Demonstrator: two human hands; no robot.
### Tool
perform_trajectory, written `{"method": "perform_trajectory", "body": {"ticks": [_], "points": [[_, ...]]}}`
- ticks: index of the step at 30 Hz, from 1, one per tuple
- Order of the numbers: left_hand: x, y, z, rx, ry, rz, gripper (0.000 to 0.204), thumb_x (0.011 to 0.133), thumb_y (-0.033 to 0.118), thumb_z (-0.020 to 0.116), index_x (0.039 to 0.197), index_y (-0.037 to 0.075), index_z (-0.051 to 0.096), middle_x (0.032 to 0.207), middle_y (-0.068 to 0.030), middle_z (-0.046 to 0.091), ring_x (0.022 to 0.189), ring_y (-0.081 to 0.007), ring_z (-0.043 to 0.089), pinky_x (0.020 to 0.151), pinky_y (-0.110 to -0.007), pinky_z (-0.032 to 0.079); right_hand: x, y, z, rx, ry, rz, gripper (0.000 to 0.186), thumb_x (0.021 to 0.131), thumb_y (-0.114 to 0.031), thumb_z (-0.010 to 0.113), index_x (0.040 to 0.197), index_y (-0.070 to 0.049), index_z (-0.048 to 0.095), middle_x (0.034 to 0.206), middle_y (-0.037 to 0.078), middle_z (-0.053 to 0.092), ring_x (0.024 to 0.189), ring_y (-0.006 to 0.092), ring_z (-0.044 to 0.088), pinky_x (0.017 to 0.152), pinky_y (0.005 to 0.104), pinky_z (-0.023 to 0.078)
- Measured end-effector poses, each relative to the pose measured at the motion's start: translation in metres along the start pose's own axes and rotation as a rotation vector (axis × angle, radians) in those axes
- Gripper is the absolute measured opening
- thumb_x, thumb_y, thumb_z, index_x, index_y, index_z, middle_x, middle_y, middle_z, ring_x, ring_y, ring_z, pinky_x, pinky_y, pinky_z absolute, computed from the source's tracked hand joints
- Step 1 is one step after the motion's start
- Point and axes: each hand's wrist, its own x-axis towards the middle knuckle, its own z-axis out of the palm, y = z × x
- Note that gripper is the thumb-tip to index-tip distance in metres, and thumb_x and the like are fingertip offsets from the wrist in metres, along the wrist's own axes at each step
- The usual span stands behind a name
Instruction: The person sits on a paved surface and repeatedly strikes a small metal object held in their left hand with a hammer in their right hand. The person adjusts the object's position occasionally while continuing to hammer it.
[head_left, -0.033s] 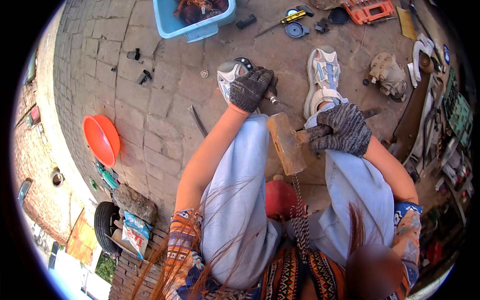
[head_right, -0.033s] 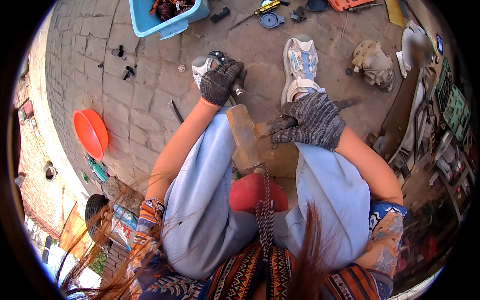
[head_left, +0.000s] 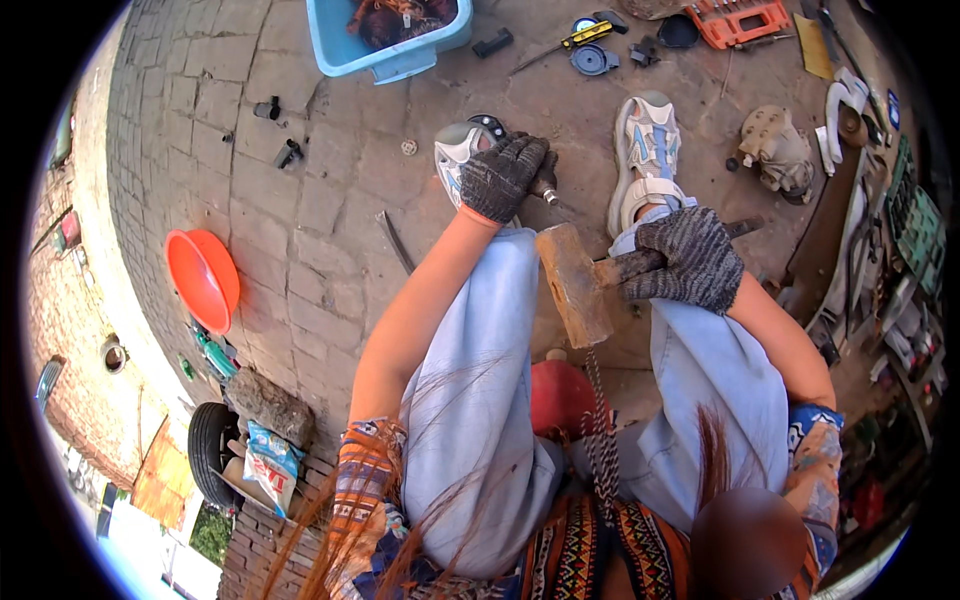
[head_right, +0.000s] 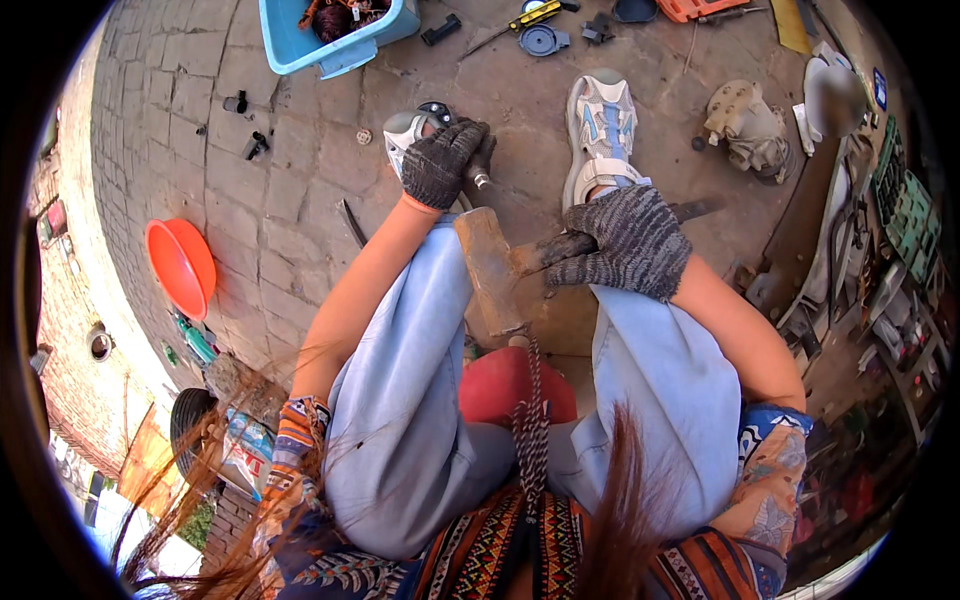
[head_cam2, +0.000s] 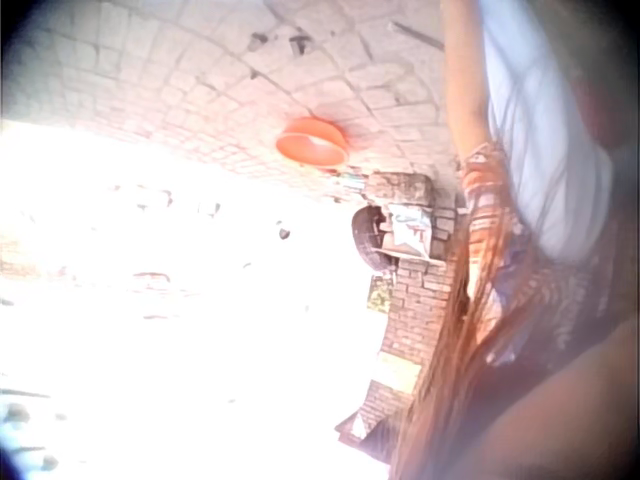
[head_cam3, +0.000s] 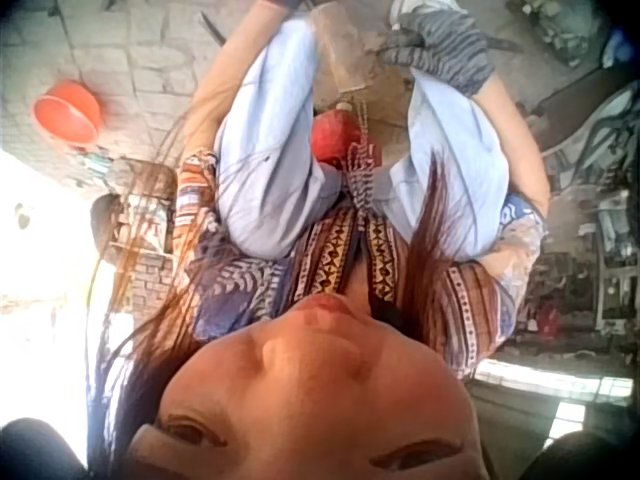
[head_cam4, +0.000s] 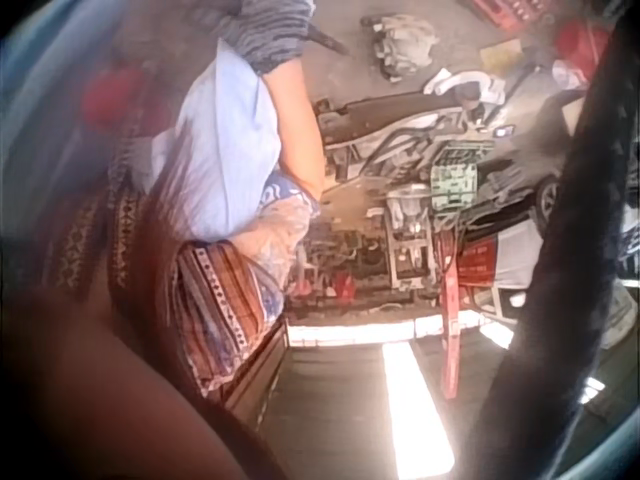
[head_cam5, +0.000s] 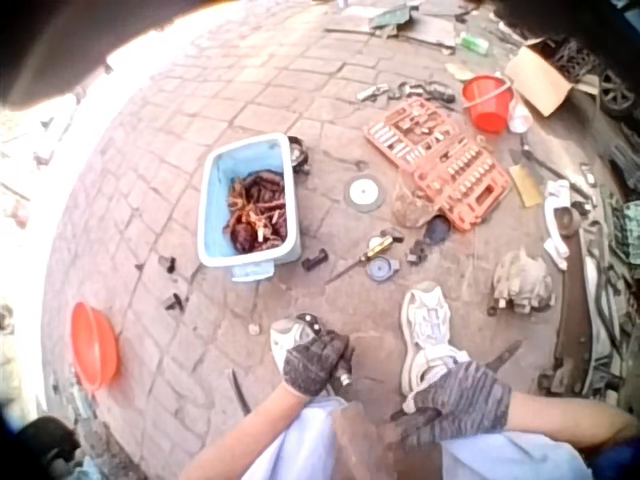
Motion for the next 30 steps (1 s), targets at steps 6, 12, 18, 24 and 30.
{"method": "perform_trajectory", "body": {"ticks": [6, 12, 18, 24, 30], "points": [[0.013, 0.005, -0.002, 0.007, -0.002, -0.006, 0.024, 0.081, 0.02, 0.056, 0.102, 0.011, 0.061, 0.102, -0.0079, 0.066, 0.098, -0.0259, 0.063, 0.076, -0.04, 0.051, -0.002, 0.003, 0.006, 0.101, 0.133, -0.015, 0.043, 0.059, -0.049, 0.081, 0.076, -0.011, 0.068, 0.062, 0.008, 0.061, 0.06, 0.029, 0.062, 0.06, 0.0372, 0.049], [-0.003, 0.001, -0.014, -0.052, -0.009, 0.079, 0.033, 0.078, 0.018, 0.06, 0.11, 0.012, 0.064, 0.107, -0.0094, 0.067, 0.1, -0.0277, 0.064, 0.081, -0.039, 0.051, -0.008, 0.013, 0.007, 0.202, 0.247, 0.268, 0.04, 0.068, -0.041, 0.079, 0.081, -0.006, 0.068, 0.067, 0.014, 0.062, 0.066, 0.0299, 0.063, 0.063, 0.0381, 0.048], [-0.007, 0.017, -0.055, -0.311, 0.283, -0.065, 0.025, 0.075, 0.005, 0.068, 0.099, 0.007, 0.068, 0.098, -0.012, 0.069, 0.092, -0.0288, 0.067, 0.082, -0.036, 0.051, -0.017, 0.078, 0.038, -0.015, 0.545, 0.623, 0.047, 0.086, -0.046, 0.061, 0.107, -0.005, 0.063, 0.078, 0.021, 0.063, 0.077, 0.0362, 0.063, 0.073, 0.0442, 0.049], [-0.015, 0.004, -0.076, -0.583, 0.579, -0.479, 0.01, 0.09, 0.003, 0.06, 0.097, -0.002, 0.066, 0.094, -0.0102, 0.069, 0.084, -0.0163, 0.065, 0.077, -0.031, 0.052, -0.021, 0.181, 0.087, -0.016, 0.503, 1.118, 0.069, 0.093, -0.055, 0.043, 0.134, 0.0, 0.046, 0.116, 0.032, 0.057, 0.106, 0.0429, 0.057, 0.089, 0.0493, 0.045], [-0.021, -0.002, -0.085, -0.592, 0.565, -0.622, 0.018, 0.096, 0.01, 0.054, 0.103, -0.004, 0.063, 0.097, -0.0116, 0.068, 0.086, -0.0176, 0.065, 0.075, -0.031, 0.055, -0.025, 0.18, 0.083, -0.198, 0.353, 1.061, 0.055, 0.092, -0.048, 0.048, 0.124, -0.005, 0.056, 0.112, 0.022, 0.063, 0.105, 0.0395, 0.059, 0.09, 0.0464, 0.046]]}}
